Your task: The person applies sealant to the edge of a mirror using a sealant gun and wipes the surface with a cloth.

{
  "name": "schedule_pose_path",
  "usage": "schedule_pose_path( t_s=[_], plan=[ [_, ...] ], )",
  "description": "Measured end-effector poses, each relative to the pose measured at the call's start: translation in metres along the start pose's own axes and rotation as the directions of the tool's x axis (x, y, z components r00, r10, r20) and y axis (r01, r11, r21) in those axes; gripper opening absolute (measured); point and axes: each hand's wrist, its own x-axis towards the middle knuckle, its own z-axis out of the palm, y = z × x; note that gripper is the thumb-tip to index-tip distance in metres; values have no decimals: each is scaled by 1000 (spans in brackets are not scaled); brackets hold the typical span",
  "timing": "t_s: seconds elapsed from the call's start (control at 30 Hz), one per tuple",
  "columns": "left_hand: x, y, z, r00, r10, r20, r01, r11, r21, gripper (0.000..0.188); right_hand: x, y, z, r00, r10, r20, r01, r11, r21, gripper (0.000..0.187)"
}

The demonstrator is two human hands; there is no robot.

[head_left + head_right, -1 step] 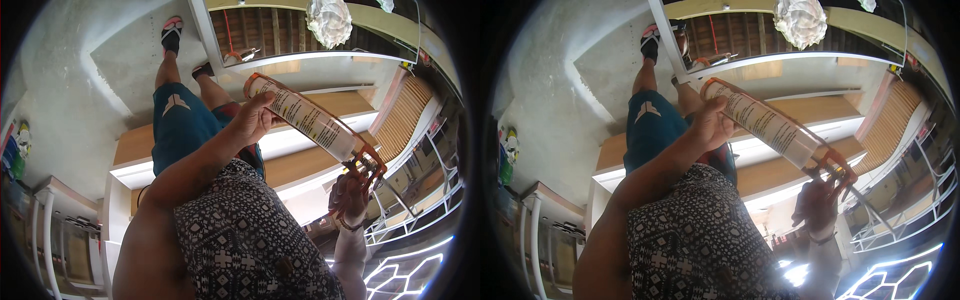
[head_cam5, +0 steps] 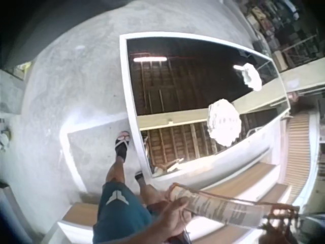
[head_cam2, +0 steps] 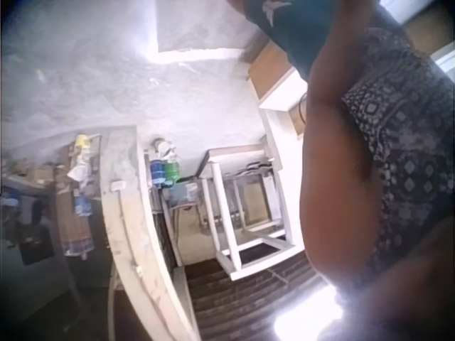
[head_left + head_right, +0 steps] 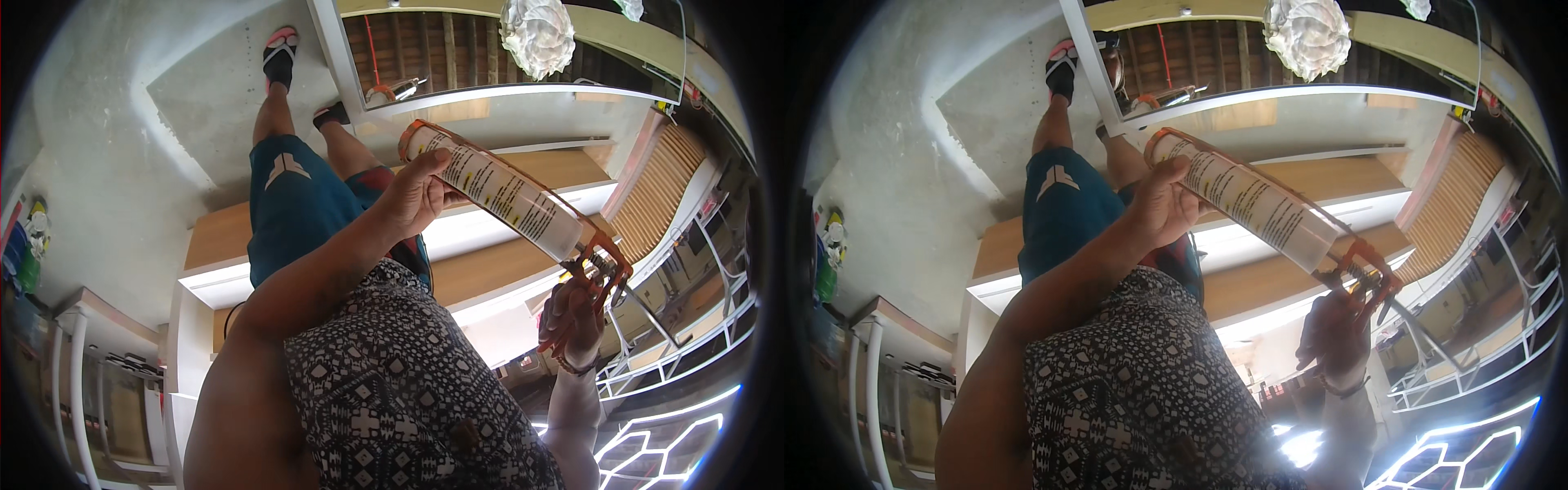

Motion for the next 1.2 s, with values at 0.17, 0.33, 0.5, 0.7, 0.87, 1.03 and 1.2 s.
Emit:
schedule_pose_path(
  t_s=[0.17, 0.33, 0.5, 0.7, 0.87, 1.03, 1.2],
  plan=[
    [-6, 3, 6, 1000, 3, -27, -3, 1000, 1, 50, 6, -6, -11, 980, 24, 198, -45, 994, 101, 39],
    [-52, 35, 31, 992, 127, -23, -120, 974, 195, 44, 16, 42, -13, 890, -124, 439, -160, 816, 555, 81],
    [-90, 84, 36, 960, 264, -89, -213, 901, 377, 52, 40, 77, 19, 585, -392, 710, -438, 584, 683, 104],
    [-96, 108, 106, 956, 285, 64, -272, 791, 548, 51, 54, 79, 47, 481, -600, 639, -368, 523, 769, 85],
    [-81, 113, 173, 879, 399, 261, -477, 757, 446, 50, 58, 43, 85, 414, -675, 611, -278, 545, 791, 77],
    [-91, 179, 228, 654, 756, -18, -687, 604, 404, 57, 102, 32, 137, 444, -445, 778, 216, 896, 388, 71],
    [-173, 317, 222, 364, 926, 102, -805, 257, 535, 54, 179, -2, 159, 461, -665, 588, 821, 571, 2, 53]
  ],
)
